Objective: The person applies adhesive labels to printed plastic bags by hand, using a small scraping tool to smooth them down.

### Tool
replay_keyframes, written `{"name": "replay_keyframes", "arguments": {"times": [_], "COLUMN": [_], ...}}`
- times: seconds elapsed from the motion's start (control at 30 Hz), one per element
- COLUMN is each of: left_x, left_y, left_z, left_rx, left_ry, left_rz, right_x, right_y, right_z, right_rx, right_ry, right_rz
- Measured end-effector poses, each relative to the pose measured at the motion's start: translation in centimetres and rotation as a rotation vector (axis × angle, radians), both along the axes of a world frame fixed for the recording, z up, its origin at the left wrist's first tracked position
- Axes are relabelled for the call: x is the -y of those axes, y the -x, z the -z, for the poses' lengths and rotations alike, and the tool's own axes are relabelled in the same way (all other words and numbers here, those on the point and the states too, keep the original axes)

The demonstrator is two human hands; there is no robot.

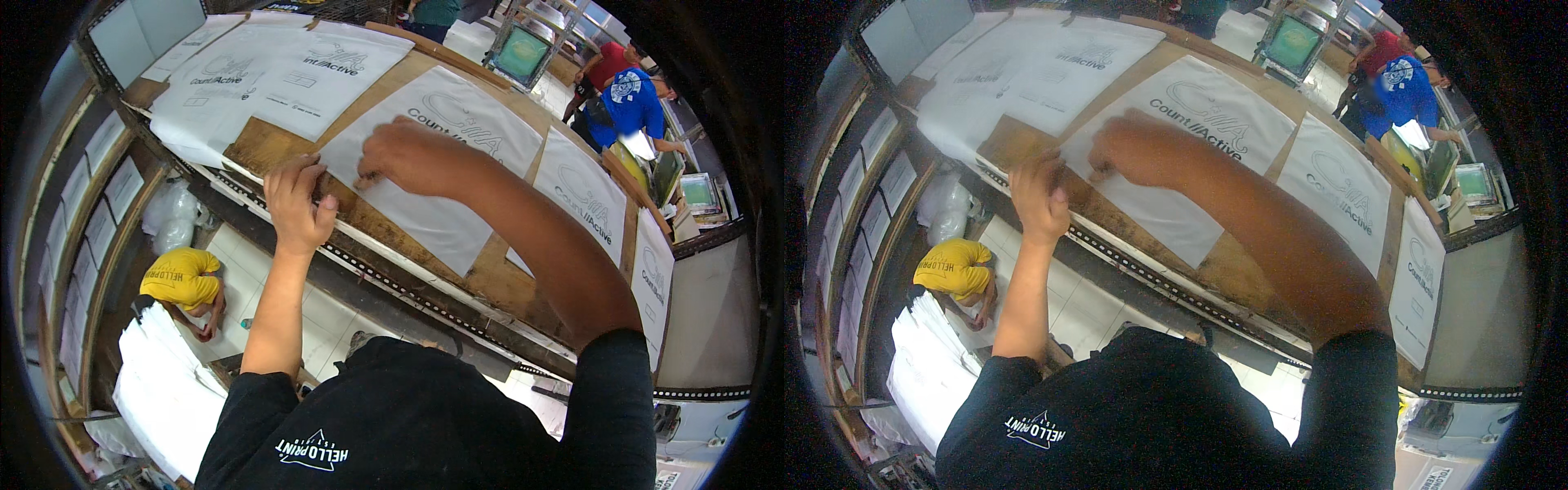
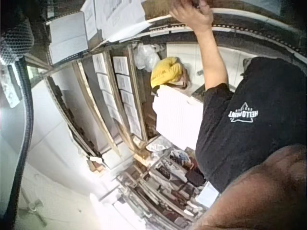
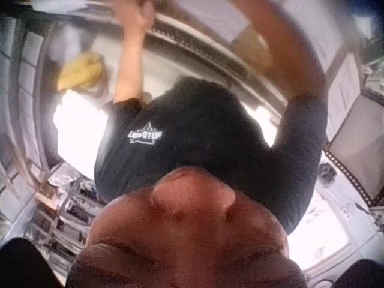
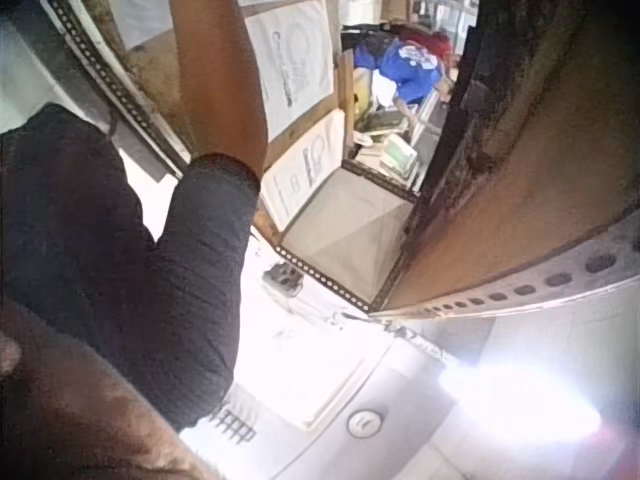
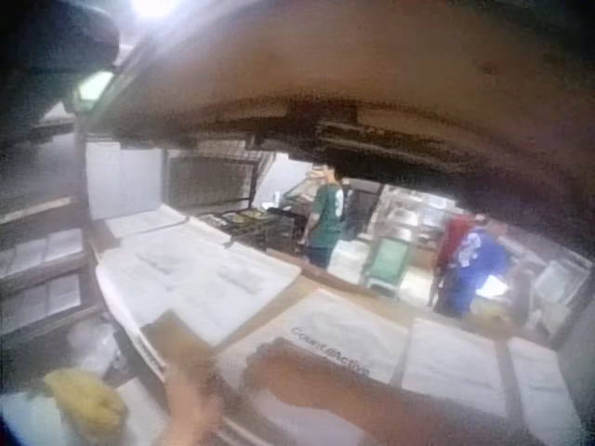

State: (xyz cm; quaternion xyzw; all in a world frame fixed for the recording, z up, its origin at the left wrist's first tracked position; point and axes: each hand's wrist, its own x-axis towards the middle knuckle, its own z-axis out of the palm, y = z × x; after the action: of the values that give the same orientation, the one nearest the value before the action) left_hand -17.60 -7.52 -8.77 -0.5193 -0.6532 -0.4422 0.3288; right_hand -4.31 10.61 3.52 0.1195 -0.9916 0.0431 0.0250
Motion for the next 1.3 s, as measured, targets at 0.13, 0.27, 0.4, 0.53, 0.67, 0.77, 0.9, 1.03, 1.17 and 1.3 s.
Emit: {"name": "replay_keyframes", "arguments": {"times": [0.13, 0.27, 0.4, 0.53, 0.67, 0.77, 0.9, 1.03, 1.17, 1.3], "left_x": [-0.2, -0.2, 0.0, 0.3, -0.2, -0.2, 0.0, -0.1, 0.0, 0.0], "left_y": [-0.4, -0.6, -0.4, -0.1, -0.3, -0.4, -0.6, -0.5, -0.1, -0.4], "left_z": [-0.6, -0.8, -0.5, -0.5, -0.6, -0.5, -0.3, -0.2, 0.2, -0.2], "left_rx": [-0.015, -0.028, 0.008, -0.015, -0.009, -0.012, -0.013, 0.004, -0.009, 0.012], "left_ry": [-0.027, -0.039, -0.032, -0.06, -0.079, -0.078, -0.043, -0.035, -0.044, -0.027], "left_rz": [0.005, 0.015, 0.039, 0.016, 0.026, 0.022, -0.012, -0.001, -0.014, -0.013], "right_x": [0.6, 1.8, 2.5, 0.0, -0.9, -1.6, -2.1, -2.0, -1.1, -1.3], "right_y": [-6.9, -13.2, -14.7, -10.9, -2.4, 2.7, 5.2, 5.1, 2.5, -3.7], "right_z": [-0.5, -1.4, -3.1, -4.5, -3.7, -1.4, 0.1, 0.2, -0.9, -0.9], "right_rx": [0.062, 0.065, 0.196, 0.268, -0.173, -0.203, -0.134, -0.037, 0.101, 0.008], "right_ry": [-0.124, -0.002, -0.003, 0.206, 0.127, 0.022, -0.001, -0.002, -0.009, -0.048], "right_rz": [-0.023, 0.012, 0.072, 0.079, 0.04, 0.076, 0.091, 0.113, 0.118, 0.022]}}
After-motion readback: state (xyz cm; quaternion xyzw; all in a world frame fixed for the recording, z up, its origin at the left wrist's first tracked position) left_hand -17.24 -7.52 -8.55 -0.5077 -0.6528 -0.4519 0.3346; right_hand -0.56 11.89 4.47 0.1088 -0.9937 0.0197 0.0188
